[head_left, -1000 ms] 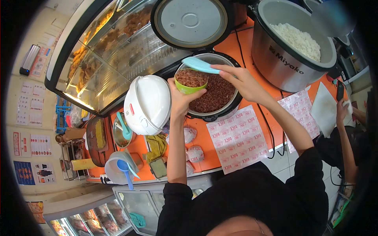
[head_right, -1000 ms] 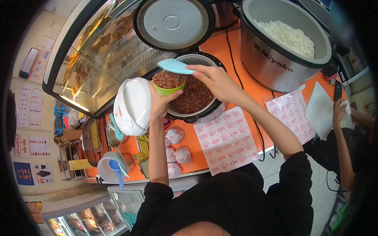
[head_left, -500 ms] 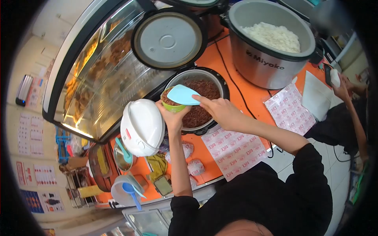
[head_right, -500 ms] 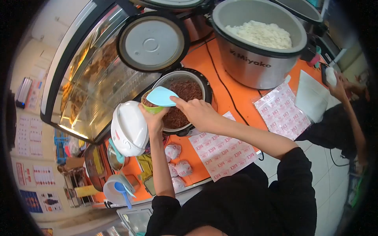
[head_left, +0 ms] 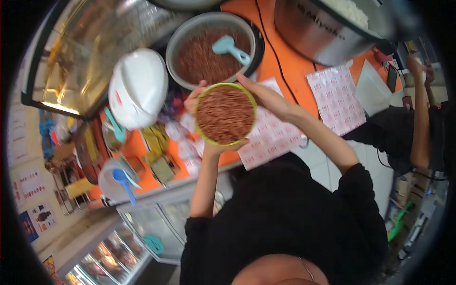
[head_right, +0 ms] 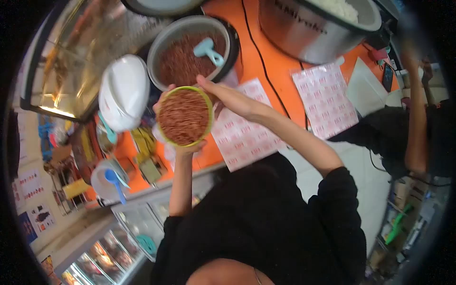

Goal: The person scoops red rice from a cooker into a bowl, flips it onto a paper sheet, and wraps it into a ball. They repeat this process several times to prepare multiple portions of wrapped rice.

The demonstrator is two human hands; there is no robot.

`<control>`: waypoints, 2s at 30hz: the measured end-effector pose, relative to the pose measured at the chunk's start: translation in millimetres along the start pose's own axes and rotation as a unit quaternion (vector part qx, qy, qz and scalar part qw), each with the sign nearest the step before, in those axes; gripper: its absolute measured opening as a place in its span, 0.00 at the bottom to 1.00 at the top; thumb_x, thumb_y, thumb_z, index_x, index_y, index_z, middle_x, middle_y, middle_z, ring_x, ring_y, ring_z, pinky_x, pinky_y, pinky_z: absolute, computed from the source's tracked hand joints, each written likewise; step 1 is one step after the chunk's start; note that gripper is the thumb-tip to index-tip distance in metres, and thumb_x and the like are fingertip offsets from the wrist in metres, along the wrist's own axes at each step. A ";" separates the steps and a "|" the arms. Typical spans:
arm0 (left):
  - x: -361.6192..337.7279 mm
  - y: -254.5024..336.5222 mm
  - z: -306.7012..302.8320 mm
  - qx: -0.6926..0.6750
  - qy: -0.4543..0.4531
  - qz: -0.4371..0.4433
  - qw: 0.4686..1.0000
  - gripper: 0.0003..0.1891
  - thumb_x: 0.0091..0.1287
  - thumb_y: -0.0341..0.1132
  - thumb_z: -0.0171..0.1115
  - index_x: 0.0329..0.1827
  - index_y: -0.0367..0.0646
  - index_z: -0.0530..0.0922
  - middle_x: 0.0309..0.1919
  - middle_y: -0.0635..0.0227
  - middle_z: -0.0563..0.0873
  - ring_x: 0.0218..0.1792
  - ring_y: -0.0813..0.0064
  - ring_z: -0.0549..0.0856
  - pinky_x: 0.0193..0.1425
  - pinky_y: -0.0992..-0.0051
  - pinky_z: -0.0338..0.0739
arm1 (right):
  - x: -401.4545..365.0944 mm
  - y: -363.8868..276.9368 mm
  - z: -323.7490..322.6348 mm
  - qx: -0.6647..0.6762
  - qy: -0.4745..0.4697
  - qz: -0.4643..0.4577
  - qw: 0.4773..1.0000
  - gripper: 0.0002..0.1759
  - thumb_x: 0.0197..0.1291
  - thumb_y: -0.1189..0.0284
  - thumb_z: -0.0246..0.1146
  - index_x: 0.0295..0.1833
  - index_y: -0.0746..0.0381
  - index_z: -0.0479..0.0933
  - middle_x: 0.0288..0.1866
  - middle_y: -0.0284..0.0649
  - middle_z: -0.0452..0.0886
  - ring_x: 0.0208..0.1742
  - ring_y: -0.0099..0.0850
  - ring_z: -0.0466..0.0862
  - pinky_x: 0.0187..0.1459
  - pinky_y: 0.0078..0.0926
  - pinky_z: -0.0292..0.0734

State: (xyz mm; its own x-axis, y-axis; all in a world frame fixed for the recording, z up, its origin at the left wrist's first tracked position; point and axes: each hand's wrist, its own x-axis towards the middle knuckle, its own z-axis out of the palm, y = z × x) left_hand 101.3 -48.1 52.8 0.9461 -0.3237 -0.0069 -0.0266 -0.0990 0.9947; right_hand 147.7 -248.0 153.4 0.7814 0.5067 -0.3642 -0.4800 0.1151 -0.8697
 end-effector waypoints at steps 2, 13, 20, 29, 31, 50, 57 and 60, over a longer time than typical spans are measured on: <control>-22.0 4.3 41.2 0.066 -0.025 -0.015 0.997 0.62 0.22 0.49 0.83 0.61 0.39 0.52 0.63 0.56 0.57 0.63 0.62 0.61 0.65 0.63 0.59 | -23.3 58.4 13.2 0.339 0.003 0.035 0.940 0.28 0.66 0.51 0.45 0.55 0.63 0.71 0.55 0.40 0.75 0.52 0.30 0.76 0.58 0.29 0.68; 0.2 -101.9 38.5 0.469 -0.118 -0.120 0.867 0.81 0.14 0.61 0.76 0.70 0.37 0.32 0.72 0.56 0.35 0.72 0.58 0.30 0.63 0.36 0.24 | 15.1 175.8 -35.1 -0.682 0.188 -0.182 0.683 0.18 0.49 0.57 0.62 0.45 0.51 0.76 0.52 0.42 0.68 0.50 0.40 0.68 0.47 0.39 0.65; 1.2 -109.5 30.3 0.510 -0.166 -0.158 0.829 0.81 0.13 0.65 0.73 0.71 0.39 0.33 0.72 0.59 0.35 0.73 0.60 0.35 0.60 0.31 0.23 | 7.9 201.9 -61.2 -0.699 0.022 -0.356 0.619 0.19 0.47 0.56 0.62 0.45 0.50 0.75 0.50 0.38 0.70 0.48 0.40 0.68 0.44 0.44 0.64; 3.5 -150.1 19.7 0.512 -0.205 -0.066 0.831 0.77 0.15 0.60 0.77 0.71 0.37 0.40 0.72 0.58 0.41 0.72 0.58 0.36 0.61 0.29 0.31 | 10.0 235.1 -28.5 -0.654 0.185 -0.242 0.693 0.19 0.44 0.60 0.60 0.43 0.53 0.77 0.47 0.41 0.75 0.51 0.42 0.73 0.44 0.45 0.70; 14.7 -79.5 31.9 0.549 -0.230 -0.203 0.778 0.72 0.20 0.59 0.77 0.70 0.39 0.45 0.71 0.58 0.46 0.72 0.57 0.43 0.65 0.37 0.41 | 0.9 224.8 -25.8 -0.669 0.166 -0.223 0.690 0.18 0.47 0.58 0.60 0.45 0.52 0.76 0.50 0.40 0.74 0.53 0.42 0.71 0.45 0.46 0.69; 42.7 -163.9 6.9 0.289 0.263 0.068 0.918 0.19 0.49 0.25 0.65 0.46 0.38 0.75 0.44 0.55 0.77 0.46 0.56 0.75 0.51 0.64 0.67 | -13.4 146.3 -141.4 -0.567 0.273 -0.268 0.730 0.26 0.48 0.63 0.63 0.53 0.61 0.71 0.54 0.47 0.69 0.60 0.44 0.65 0.58 0.47 0.59; 35.0 -120.1 4.9 0.327 0.195 0.018 0.924 0.05 0.54 0.25 0.63 0.33 0.35 0.78 0.28 0.61 0.79 0.27 0.71 0.77 0.32 0.73 0.70 | 73.9 164.9 -117.4 -0.657 0.182 -0.172 0.711 0.14 0.49 0.69 0.62 0.42 0.60 0.78 0.44 0.41 0.76 0.51 0.41 0.74 0.50 0.37 0.69; 21.8 -99.5 13.7 0.229 0.203 0.006 0.952 0.04 0.59 0.24 0.57 0.33 0.34 0.79 0.33 0.59 0.82 0.33 0.67 0.81 0.38 0.69 0.74 | 65.4 168.7 -126.0 -0.615 0.169 -0.202 0.743 0.10 0.49 0.71 0.60 0.39 0.58 0.79 0.39 0.38 0.78 0.46 0.39 0.77 0.49 0.36 0.70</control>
State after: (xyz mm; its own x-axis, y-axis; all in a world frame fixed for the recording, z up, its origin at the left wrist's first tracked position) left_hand 120.1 -58.3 -47.7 0.9890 0.0538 0.1377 -0.0890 -0.5275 0.8449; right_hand 168.1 -303.1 -59.1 0.9178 0.3760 0.1276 0.3867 -0.7732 -0.5026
